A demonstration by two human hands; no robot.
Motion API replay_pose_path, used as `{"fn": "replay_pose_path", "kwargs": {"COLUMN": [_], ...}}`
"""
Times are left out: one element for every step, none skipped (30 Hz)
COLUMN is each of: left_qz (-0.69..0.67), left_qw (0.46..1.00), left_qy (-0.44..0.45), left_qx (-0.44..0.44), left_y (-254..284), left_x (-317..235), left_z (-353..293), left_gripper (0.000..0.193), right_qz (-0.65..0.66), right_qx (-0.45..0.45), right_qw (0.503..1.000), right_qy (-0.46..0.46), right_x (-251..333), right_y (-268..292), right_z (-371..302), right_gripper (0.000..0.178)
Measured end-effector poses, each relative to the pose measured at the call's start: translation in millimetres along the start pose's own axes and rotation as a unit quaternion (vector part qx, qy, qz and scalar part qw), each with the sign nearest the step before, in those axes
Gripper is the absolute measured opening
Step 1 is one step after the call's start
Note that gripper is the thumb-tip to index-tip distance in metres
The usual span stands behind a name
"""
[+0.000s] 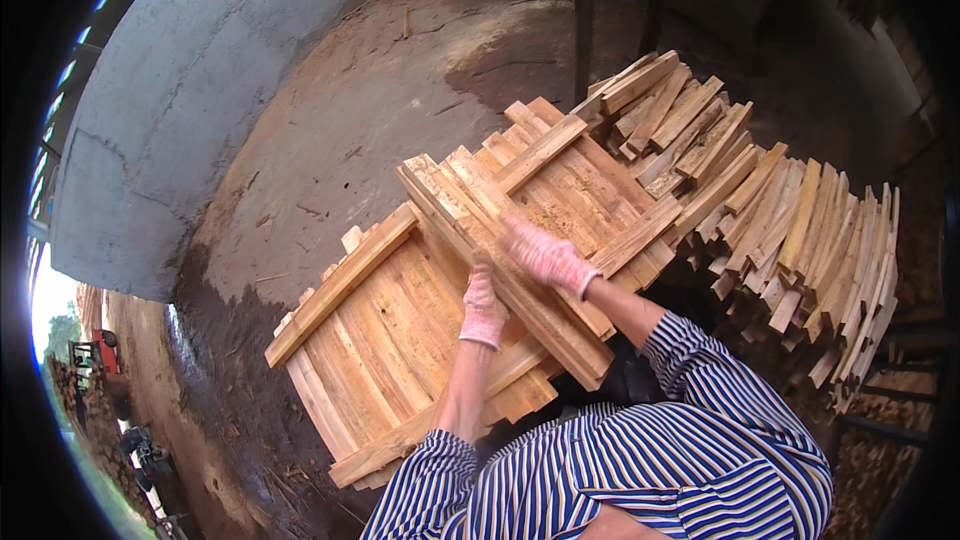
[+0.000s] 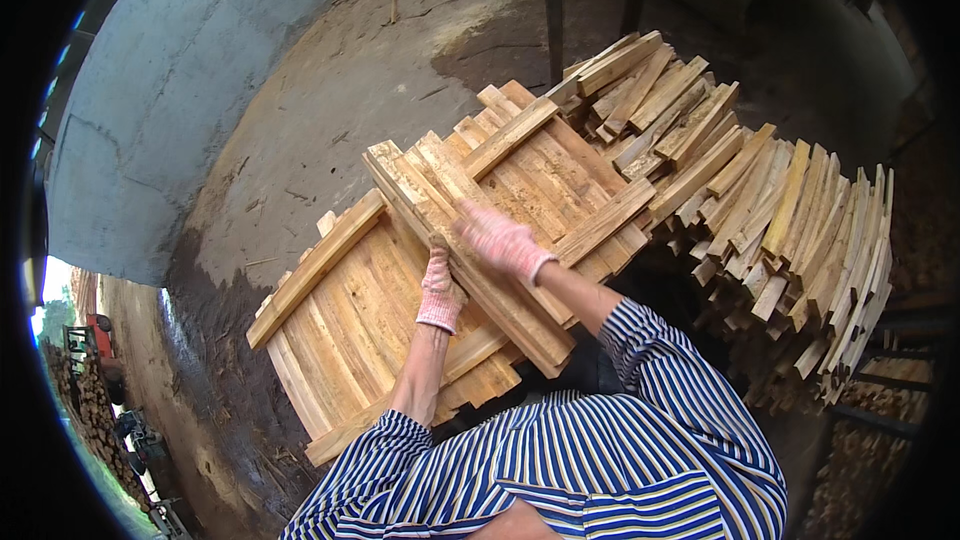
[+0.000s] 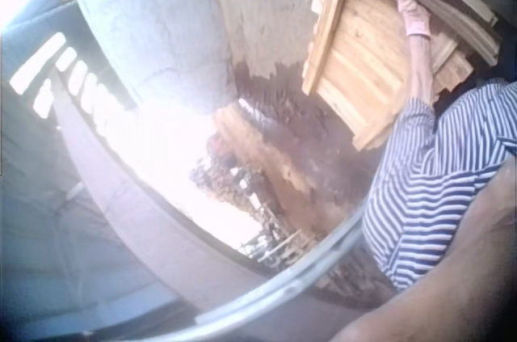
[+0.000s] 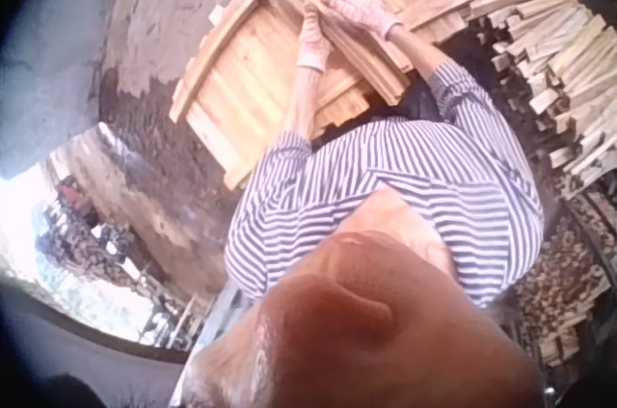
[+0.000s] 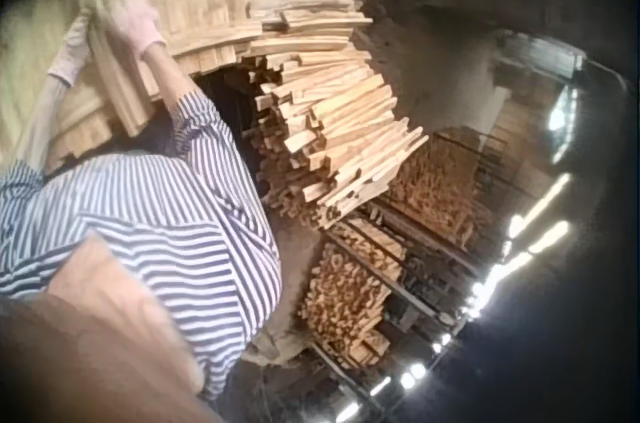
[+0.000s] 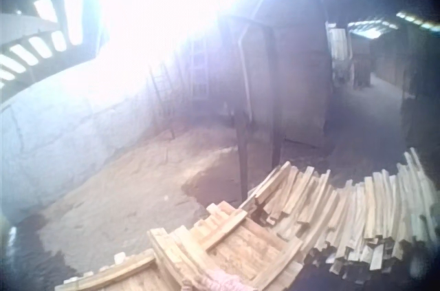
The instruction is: The person stacks wooden planks in a lumber yard. They pick up planks from a pile and place them onto a growing stack, arranging them to form a neat pile.
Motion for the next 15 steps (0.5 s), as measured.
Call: {"fn": "replay_pose_path", "kwargs": {"left_qz": [-0.009,-0.018,-0.028,-0.037,-0.046,-0.112,-0.079,-0.044,-0.006,0.035,0.073,0.006,-0.061,-0.084,-0.111], "left_qw": [1.0,1.0,1.0,0.999,0.999,0.993,0.996,0.999,1.0,0.997,0.996,0.999,0.998,0.996,0.993], "left_qy": [-0.005,-0.01,-0.014,-0.018,-0.022,-0.029,-0.028,-0.027,-0.022,0.014,-0.03,-0.024,-0.019,-0.034,-0.009], "left_qx": [0.0,0.001,0.001,0.002,0.008,-0.038,-0.027,-0.012,0.005,-0.064,-0.037,-0.027,-0.015,-0.013,-0.042], "left_y": [-5,-10,-15,-19,-28,17,4,-20,-47,-59,-57,-55,-51,-31,-20], "left_x": [1,4,7,9,13,11,13,10,7,3,-8,-9,-11,-14,-14], "left_z": [0,3,8,14,22,47,52,49,42,28,23,22,25,26,28], "left_gripper": [0.078,0.079,0.079,0.08,0.081,0.088,0.091,0.095,0.099,0.106,0.104,0.099,0.095,0.089,0.075], "right_qz": [-0.006,-0.056,-0.106,-0.06,-0.016,0.036,0.028,0.02,0.013,0.022,-0.014,-0.061,-0.107,-0.125,-0.159], "right_qx": [0.054,0.035,0.015,0.011,0.002,0.019,0.016,0.009,0.0,0.009,-0.018,-0.054,-0.092,-0.051,-0.025], "right_qw": [0.997,0.996,0.992,0.996,0.998,0.998,0.997,0.995,0.993,0.981,0.978,0.984,0.984,0.988,0.982], "right_qy": [-0.05,-0.059,-0.069,-0.068,-0.067,-0.049,-0.071,-0.093,-0.12,-0.191,-0.206,-0.157,-0.108,-0.071,-0.098], "right_x": [25,37,42,37,29,40,30,19,3,-5,-13,-37,-62,-63,-72], "right_y": [-3,12,24,31,46,36,41,50,62,81,92,91,86,66,42], "right_z": [-12,-21,-26,-23,-19,-17,-14,-9,-5,-11,-6,7,21,28,34], "right_gripper": [0.092,0.097,0.103,0.104,0.104,0.105,0.103,0.101,0.099,0.09,0.087,0.086,0.085,0.079,0.077]}}
Point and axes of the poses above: each hand's wrist, its own z-axis towards the middle knuckle, its own y-axis out of the back of the hand, x = y × z, the point moved 9 cm from there along z, towards the middle knuckle, and after that the axes turned 4 degrees about -x, right-handed, at the moved point
